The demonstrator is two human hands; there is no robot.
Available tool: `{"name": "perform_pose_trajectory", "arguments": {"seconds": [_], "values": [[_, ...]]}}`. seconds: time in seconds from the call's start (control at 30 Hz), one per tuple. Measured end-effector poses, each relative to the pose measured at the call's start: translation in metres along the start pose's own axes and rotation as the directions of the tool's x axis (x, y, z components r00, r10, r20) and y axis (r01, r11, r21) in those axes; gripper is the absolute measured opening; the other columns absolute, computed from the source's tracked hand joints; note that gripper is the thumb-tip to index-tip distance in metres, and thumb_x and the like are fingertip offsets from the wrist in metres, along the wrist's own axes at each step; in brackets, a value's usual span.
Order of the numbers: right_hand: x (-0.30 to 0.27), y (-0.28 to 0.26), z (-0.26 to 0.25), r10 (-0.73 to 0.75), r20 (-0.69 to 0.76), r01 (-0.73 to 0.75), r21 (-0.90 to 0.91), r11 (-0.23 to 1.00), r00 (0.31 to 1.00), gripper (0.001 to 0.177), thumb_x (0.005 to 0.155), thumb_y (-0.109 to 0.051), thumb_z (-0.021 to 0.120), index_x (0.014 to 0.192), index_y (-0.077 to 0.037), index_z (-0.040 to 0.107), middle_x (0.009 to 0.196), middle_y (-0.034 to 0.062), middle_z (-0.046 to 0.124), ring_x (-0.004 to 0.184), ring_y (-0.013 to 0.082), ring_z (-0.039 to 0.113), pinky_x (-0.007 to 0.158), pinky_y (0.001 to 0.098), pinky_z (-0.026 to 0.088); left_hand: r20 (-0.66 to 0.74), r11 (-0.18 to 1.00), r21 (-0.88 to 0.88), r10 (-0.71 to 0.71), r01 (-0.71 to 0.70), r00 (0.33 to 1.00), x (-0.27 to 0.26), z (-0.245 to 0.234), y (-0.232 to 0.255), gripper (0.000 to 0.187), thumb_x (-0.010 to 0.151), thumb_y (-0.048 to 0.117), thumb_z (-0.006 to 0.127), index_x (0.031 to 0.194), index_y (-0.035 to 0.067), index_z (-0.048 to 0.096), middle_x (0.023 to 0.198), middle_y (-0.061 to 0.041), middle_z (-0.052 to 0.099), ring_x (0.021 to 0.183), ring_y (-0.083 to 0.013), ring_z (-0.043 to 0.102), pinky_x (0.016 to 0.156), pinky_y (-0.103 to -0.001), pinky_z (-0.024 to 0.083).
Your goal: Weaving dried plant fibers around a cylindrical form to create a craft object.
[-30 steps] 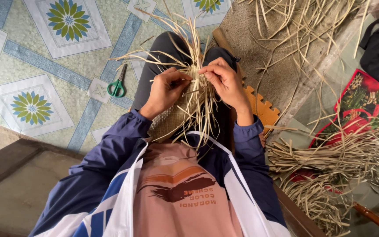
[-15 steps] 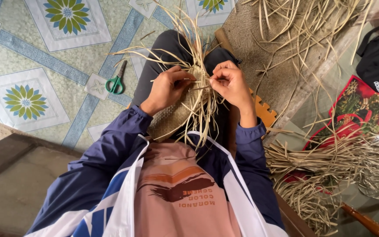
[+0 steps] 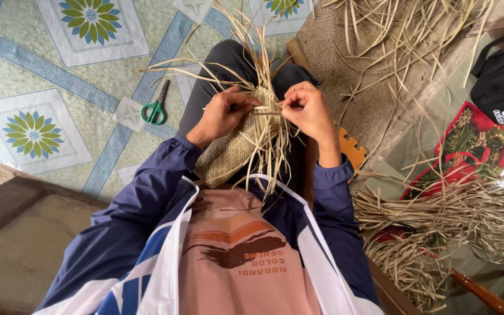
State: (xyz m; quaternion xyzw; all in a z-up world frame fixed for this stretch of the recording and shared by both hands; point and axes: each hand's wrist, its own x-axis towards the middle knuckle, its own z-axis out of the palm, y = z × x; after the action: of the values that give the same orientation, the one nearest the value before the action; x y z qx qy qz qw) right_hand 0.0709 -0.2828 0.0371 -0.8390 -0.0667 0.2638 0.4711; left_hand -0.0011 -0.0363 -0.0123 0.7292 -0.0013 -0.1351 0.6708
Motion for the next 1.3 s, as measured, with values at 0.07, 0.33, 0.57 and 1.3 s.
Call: {"name": "perform_pose_trajectory", "arguments": {"seconds": [0.07, 0.33, 0.57, 1.3], "values": [[0.0, -0.003, 0.0, 0.007, -0.009, -0.007, -0.013, 1.0, 1.0, 0.006, 0.078, 0.002, 0.073, 0.084, 0.003, 0.074, 0.1, 0.0167, 0.067, 0.087, 0.0295, 0.075, 0.07, 0.0312, 0.063, 0.002, 1.0, -0.008, -0.006, 0.006, 1.0, 0.001, 0.001, -0.001, 0.02, 0.096, 0.014, 0.07, 0.11, 0.027, 0.078, 0.084, -0.003, 0.058, 0.083, -0.027, 0.068, 0.081, -0.042, 0.053], [0.002, -0.006, 0.003, 0.014, -0.069, -0.015, -0.022, 1.0, 0.998, 0.004, 0.075, 0.002, 0.072, 0.078, 0.003, 0.073, 0.095, 0.0166, 0.07, 0.085, 0.0292, 0.077, 0.073, 0.0342, 0.064, -0.008, 0.987, -0.14, 0.077, -0.077, 0.997, 0.001, 0.001, -0.002, 0.021, 0.096, 0.007, 0.07, 0.11, 0.019, 0.079, 0.077, -0.003, 0.052, 0.077, -0.02, 0.061, 0.08, -0.036, 0.05], [0.0, -0.012, 0.003, 0.028, -0.065, -0.035, -0.112, 0.993, 0.998, 0.006, 0.071, 0.0, 0.076, 0.076, 0.001, 0.075, 0.093, 0.0149, 0.071, 0.083, 0.029, 0.077, 0.071, 0.0354, 0.063, -0.018, 0.986, -0.104, 0.126, -0.127, 0.992, -0.001, 0.001, 0.001, 0.018, 0.096, 0.007, 0.071, 0.109, 0.017, 0.08, 0.077, -0.005, 0.05, 0.074, -0.0219, 0.061, 0.077, -0.035, 0.049], [0.007, -0.09, 0.019, -0.126, 0.118, 0.157, -0.312, 0.937, 0.985, 0.007, 0.088, 0.005, 0.07, 0.094, 0.008, 0.073, 0.103, 0.0236, 0.065, 0.098, 0.0457, 0.069, 0.079, 0.0466, 0.064, -0.286, 0.84, 0.53, 0.307, -0.117, 0.908, -0.039, 0.003, 0.06, 0.004, 0.099, 0.027, 0.067, 0.096, 0.025, 0.069, 0.082, 0.004, 0.049, 0.08, -0.0204, 0.063, 0.063, -0.034, 0.053]]}}
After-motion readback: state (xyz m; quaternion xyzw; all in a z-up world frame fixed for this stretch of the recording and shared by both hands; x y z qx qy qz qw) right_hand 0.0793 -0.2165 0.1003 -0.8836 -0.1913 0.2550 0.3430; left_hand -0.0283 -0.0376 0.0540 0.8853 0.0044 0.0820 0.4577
